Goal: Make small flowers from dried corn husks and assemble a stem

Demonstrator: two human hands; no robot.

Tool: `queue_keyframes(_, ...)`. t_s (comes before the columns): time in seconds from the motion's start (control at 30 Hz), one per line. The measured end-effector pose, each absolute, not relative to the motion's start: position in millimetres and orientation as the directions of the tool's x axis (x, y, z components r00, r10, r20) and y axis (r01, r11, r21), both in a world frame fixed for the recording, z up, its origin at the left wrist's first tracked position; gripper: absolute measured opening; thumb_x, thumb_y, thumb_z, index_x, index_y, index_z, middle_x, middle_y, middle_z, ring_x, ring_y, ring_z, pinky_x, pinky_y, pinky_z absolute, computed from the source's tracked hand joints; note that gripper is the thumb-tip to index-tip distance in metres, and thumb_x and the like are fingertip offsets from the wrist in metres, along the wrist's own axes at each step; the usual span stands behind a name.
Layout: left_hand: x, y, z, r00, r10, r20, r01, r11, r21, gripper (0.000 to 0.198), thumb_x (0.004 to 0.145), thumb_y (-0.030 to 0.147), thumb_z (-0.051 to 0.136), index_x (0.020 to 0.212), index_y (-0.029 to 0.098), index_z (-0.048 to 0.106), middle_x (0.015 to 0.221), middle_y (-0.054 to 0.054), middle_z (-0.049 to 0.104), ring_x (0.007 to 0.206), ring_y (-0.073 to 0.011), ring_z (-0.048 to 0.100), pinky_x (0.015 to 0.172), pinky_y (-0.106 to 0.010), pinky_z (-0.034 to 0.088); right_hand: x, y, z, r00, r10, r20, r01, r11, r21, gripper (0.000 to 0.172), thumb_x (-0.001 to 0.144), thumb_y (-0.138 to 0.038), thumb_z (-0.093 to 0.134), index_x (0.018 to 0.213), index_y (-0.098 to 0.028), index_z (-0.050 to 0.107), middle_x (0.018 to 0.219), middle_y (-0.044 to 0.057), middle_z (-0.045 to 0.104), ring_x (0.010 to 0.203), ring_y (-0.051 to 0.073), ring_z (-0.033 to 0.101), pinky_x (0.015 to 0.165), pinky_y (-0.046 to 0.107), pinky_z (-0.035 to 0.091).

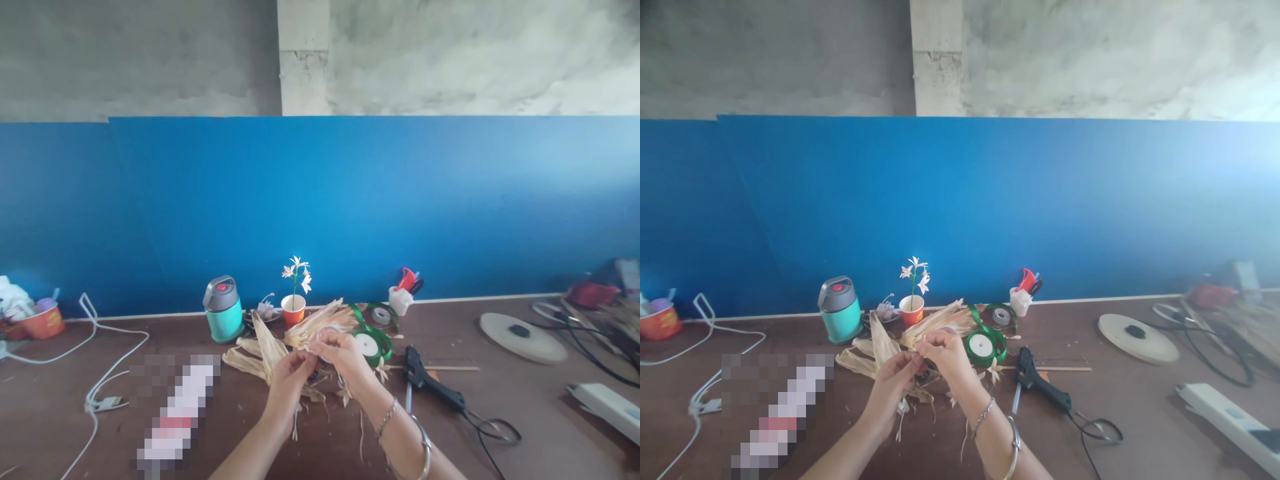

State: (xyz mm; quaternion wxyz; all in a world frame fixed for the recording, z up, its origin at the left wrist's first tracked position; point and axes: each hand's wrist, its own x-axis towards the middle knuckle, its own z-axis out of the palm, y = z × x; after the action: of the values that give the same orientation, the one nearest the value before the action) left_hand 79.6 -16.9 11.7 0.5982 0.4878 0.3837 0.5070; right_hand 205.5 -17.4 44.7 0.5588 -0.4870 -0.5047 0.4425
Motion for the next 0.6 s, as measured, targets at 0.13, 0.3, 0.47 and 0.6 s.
queue_keyframes(0.13,80.1,-16.4,10.3,0.196,0.98,0.033,-0.246,0.017,0.969,0.031,0.065,0.045,0.073,0.068,0.014,0.066,0.066,-0.003,0.065,0.065,-0.0155,0.056,0.065,-0.027,0.042,206.0,-17.8,47.1,0.115,0.987,0.115,-0.073,0.124,-0.99,0.026,0.062,-0.039,0.073,0.057,-0.015,0.065,0.067,0.002,0.061,0.067,0.015,0.052,0.062,0.025,0.04)
queue_keyframes(0.3,79.8,-16.1,7.9,0.192,0.98,0.043,-0.238,0.004,0.971,0.034,0.065,0.047,0.072,0.068,0.014,0.065,0.066,-0.002,0.063,0.066,-0.0151,0.055,0.065,-0.025,0.041,210.4,-23.7,55.1,0.084,0.995,0.044,-0.162,0.057,-0.985,0.041,0.067,-0.05,0.07,0.089,-0.017,0.071,0.079,0.004,0.064,0.076,0.017,0.056,0.065,0.026,0.042)
queue_keyframes(0.47,79.5,-16.2,6.8,0.168,0.983,0.077,-0.228,-0.037,0.973,0.034,0.066,0.049,0.07,0.066,0.016,0.063,0.063,0.001,0.06,0.065,-0.014,0.053,0.064,-0.024,0.039,216.2,-25.3,50.6,0.053,0.998,0.025,-0.282,0.039,-0.959,0.055,0.074,-0.059,0.059,0.111,-0.019,0.065,0.104,0.01,0.065,0.1,0.023,0.057,0.076,0.03,0.046)
queue_keyframes(0.6,80.5,-16.6,4.3,0.173,0.981,0.085,-0.186,-0.052,0.981,0.035,0.065,0.051,0.07,0.066,0.016,0.063,0.063,0.001,0.06,0.065,-0.0144,0.053,0.063,-0.024,0.04,220.0,-25.9,49.3,0.154,0.987,0.037,-0.155,0.061,-0.986,0.053,0.075,-0.058,0.058,0.105,-0.015,0.068,0.103,0.012,0.066,0.096,0.024,0.059,0.073,0.031,0.047)
